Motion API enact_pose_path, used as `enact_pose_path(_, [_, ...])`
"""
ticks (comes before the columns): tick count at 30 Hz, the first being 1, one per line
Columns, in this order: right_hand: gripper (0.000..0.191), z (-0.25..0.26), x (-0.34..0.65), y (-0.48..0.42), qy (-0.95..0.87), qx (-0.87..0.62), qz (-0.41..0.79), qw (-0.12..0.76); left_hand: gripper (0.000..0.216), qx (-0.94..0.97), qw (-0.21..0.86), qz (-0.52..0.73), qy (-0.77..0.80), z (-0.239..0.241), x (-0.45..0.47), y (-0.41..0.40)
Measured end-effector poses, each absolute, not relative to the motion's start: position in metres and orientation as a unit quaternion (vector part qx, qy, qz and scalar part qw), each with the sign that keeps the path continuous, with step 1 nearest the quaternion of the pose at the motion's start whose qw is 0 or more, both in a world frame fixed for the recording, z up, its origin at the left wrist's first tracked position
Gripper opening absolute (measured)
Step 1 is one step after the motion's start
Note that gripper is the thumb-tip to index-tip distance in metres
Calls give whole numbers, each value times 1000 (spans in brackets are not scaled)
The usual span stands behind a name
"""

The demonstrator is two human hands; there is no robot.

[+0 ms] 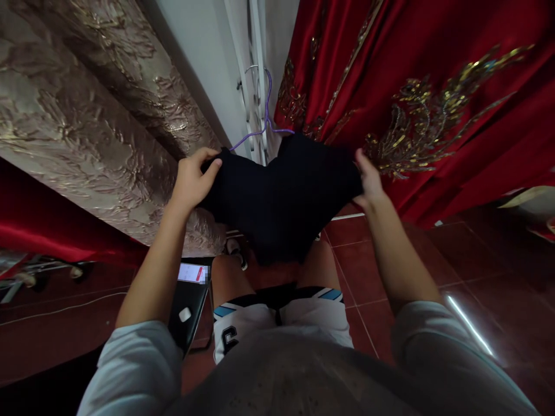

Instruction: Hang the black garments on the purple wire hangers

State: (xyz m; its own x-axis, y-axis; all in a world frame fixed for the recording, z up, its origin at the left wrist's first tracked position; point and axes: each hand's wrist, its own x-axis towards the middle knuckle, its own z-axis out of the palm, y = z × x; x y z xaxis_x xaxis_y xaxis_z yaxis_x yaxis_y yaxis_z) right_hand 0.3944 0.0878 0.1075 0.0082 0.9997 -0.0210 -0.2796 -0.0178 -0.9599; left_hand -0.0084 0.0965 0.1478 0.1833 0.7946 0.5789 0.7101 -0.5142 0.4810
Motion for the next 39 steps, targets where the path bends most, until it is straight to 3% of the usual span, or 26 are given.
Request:
enact_pose_path(2, [48, 113, 400, 87, -470, -445, 549, 528, 31, 757, 30, 436, 487, 146, 1, 99])
enact_pose_path(5, [25, 132, 396, 77, -566, -443, 473, 510, 29, 750, 8, 468, 468, 151, 29, 100])
enact_pose_path(8, [13, 147, 385, 59, -575, -416, 435, 555, 34, 755, 3, 477, 449, 163, 51, 89])
enact_pose_path(11, [16, 150, 373, 34, -539, -414, 404, 612, 38, 760, 47, 476, 440, 176, 58, 69])
enact_pose_path(14, [12, 144, 355, 5, -631, -383, 396, 547, 41, 738, 178, 487, 433, 184, 59, 47])
enact_pose_path(18, [13, 130, 318, -18, -832, -225, 429, 271, 47, 651, 456, 440, 418, 181, 54, 15])
enact_pose_path(19, [12, 124, 311, -17, -848, -201, 429, 236, 42, 625, 511, 418, 418, 177, 51, 5])
enact_pose_path(20, [12, 118, 305, -13, -855, -197, 418, 235, 38, 603, 550, 396, 421, 173, 46, -4])
enact_pose_path(22, [14, 105, 300, 2, -846, -247, 353, 313, 29, 595, 572, 355, 438, 166, 33, -22])
enact_pose_path(24, [27, 93, 303, 22, -810, -328, 261, 409, 13, 639, 528, 321, 459, 163, 17, -34])
enact_pose_path(26, [42, 86, 308, 40, -792, -364, 231, 432, 22, 691, 444, 314, 477, 165, 2, -37])
enact_pose_path(29, [24, 84, 314, 54, -791, -343, 353, 362, 18, 720, 313, 364, 501, 170, -13, -27])
enact_pose_path(31, [36, 91, 316, 61, -754, -345, 439, 345, 14, 716, 207, 423, 515, 170, -17, -17])
enact_pose_path(35, [38, 124, 316, 86, -635, -383, 476, 473, 27, 683, -46, 531, 500, 154, -12, -6])
enact_pose_path(37, [38, 144, 317, 104, -594, -390, 460, 532, 28, 703, -94, 522, 475, 140, -7, -8])
enact_pose_path(39, [38, 157, 321, 118, -564, -390, 437, 583, 33, 758, -78, 458, 457, 126, 2, -12])
